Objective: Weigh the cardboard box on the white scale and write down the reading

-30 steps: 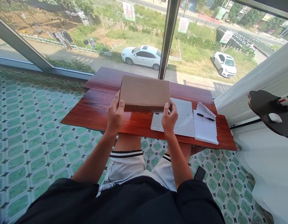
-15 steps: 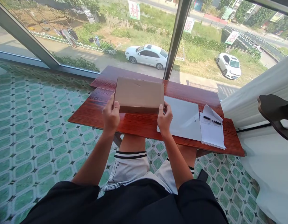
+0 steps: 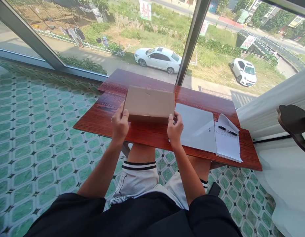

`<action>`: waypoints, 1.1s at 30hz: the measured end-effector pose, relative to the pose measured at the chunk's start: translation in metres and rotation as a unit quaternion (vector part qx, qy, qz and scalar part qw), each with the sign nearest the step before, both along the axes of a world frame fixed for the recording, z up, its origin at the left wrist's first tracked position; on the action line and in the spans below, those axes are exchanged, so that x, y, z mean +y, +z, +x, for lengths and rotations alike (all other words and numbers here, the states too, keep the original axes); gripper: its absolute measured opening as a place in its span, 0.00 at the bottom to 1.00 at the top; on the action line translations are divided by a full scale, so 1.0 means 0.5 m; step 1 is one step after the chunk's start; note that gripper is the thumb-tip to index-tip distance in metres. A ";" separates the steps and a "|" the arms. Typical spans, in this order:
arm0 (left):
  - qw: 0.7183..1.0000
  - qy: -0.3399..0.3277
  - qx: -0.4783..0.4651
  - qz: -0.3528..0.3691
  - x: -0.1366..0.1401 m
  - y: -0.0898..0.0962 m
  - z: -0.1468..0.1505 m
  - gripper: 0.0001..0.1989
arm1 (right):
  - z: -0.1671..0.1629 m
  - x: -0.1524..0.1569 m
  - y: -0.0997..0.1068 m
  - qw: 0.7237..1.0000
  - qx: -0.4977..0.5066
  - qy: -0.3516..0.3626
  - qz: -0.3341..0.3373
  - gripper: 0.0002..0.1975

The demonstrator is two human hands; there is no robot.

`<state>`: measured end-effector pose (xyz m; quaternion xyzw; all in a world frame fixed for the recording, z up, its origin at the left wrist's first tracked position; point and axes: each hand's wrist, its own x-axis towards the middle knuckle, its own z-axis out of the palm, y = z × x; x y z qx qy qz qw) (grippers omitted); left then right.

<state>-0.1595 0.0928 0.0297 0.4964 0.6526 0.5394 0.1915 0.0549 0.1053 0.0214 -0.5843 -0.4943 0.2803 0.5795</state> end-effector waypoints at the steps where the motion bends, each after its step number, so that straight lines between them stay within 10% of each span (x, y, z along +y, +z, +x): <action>1: 1.000 -0.001 -0.001 0.000 0.000 -0.001 0.000 0.27 | 0.000 -0.001 0.000 1.000 -0.001 -0.001 -0.003 0.25; 33: 1.000 0.003 -0.006 0.005 0.014 -0.035 -0.008 0.27 | 0.003 0.005 -0.005 0.997 -0.074 -0.003 0.001 0.24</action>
